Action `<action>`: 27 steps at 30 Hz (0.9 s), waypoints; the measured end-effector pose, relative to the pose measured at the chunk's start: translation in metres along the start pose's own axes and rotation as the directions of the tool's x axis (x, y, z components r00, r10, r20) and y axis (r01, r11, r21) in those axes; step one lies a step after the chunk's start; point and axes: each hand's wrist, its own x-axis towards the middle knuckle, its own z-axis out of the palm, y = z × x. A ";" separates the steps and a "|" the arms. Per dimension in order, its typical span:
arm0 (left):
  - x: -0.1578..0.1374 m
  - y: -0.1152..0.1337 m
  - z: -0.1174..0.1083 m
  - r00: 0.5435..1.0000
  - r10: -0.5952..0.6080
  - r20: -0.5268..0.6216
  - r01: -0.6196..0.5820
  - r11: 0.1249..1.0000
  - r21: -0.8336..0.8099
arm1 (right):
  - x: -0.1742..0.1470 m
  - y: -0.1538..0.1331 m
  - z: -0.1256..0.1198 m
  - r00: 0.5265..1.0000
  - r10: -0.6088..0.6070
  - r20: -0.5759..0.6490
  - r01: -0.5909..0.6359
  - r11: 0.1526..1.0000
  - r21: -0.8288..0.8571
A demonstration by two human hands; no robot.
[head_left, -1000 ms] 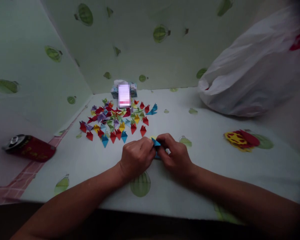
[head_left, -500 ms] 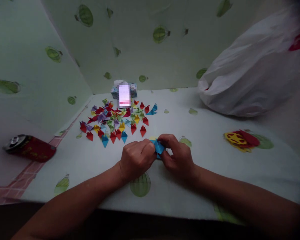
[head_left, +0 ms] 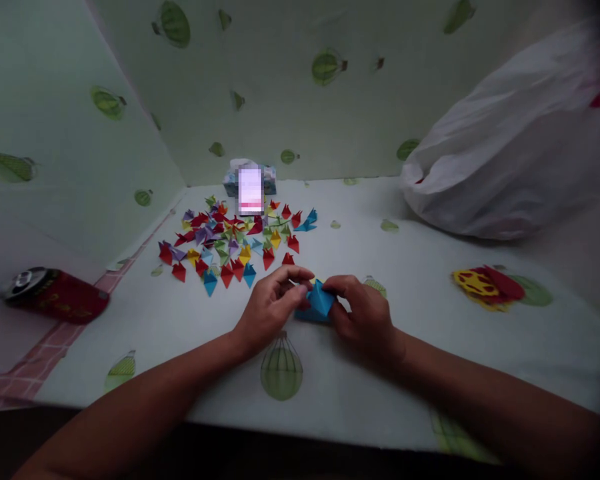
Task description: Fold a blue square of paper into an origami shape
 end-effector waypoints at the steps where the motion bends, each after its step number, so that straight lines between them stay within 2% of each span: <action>1: 0.000 0.000 0.000 1.000 -0.019 -0.007 0.019 1.000 -0.024 | 0.000 0.000 0.001 1.000 -0.024 0.012 0.024 1.000 -0.001; 8: 0.000 0.000 0.000 0.999 -0.032 -0.032 0.031 0.999 -0.029 | 0.002 0.000 0.002 0.993 -0.091 0.073 0.091 0.996 0.007; 16: 0.002 0.001 -0.003 0.996 -0.071 0.051 0.069 0.997 0.042 | 0.003 -0.001 0.002 0.995 -0.028 0.093 0.027 1.000 0.015; 24: 0.004 0.000 -0.005 0.998 -0.032 0.049 0.028 0.995 0.095 | 0.000 0.002 0.003 0.990 0.021 0.142 -0.026 0.999 0.038; 27: 0.003 0.000 -0.005 0.997 -0.049 0.051 0.046 0.997 0.056 | 0.000 0.003 0.003 0.991 0.016 0.130 -0.020 0.999 0.031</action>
